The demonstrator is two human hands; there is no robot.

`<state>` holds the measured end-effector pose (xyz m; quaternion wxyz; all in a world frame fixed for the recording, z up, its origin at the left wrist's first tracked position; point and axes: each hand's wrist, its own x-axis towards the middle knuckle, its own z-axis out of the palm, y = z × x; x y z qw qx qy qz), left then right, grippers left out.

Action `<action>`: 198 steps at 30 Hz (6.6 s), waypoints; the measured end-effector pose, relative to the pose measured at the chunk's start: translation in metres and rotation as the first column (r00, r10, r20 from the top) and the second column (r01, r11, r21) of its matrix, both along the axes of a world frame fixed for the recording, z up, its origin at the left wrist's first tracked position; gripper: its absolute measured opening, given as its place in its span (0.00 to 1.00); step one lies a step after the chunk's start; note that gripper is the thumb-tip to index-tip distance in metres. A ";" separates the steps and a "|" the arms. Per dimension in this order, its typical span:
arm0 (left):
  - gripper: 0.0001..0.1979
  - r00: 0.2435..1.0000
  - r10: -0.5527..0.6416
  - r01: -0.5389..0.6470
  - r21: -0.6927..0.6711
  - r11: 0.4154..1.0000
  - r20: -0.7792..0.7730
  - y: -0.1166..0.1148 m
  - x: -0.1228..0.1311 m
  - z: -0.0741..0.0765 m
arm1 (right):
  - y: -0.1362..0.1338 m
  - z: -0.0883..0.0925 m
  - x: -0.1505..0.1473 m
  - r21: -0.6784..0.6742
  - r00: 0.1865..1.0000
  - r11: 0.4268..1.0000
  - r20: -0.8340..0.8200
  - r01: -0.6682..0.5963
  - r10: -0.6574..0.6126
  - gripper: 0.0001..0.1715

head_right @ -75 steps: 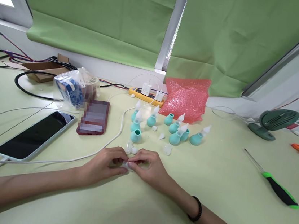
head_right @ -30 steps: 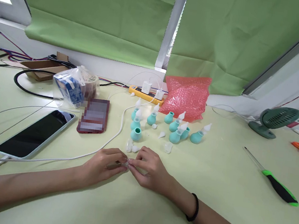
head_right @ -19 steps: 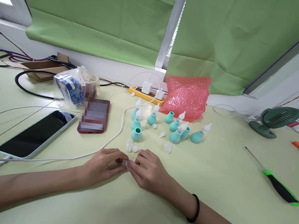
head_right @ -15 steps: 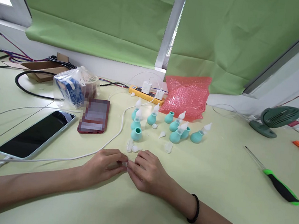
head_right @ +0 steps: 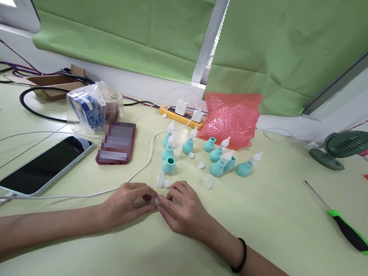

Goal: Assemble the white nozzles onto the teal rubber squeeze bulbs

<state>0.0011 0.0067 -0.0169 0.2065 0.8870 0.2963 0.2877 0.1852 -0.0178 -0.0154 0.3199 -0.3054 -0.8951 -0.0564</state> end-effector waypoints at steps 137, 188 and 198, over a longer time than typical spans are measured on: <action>0.06 0.942 0.121 0.204 -0.821 0.533 0.313 0.016 -0.007 0.041 | 0.014 0.015 0.004 -0.458 0.941 0.875 -0.198 0.158 -0.273 0.09; 0.16 0.999 -0.038 0.037 0.059 0.998 0.023 0.018 -0.007 0.022 | 0.045 0.087 0.021 -0.367 0.746 0.858 -0.440 0.359 -0.500 0.16; 0.16 0.936 0.005 0.136 0.377 0.916 -0.351 0.023 -0.008 -0.001 | 0.093 0.066 0.024 -0.256 0.856 0.840 -0.079 0.478 -0.511 0.21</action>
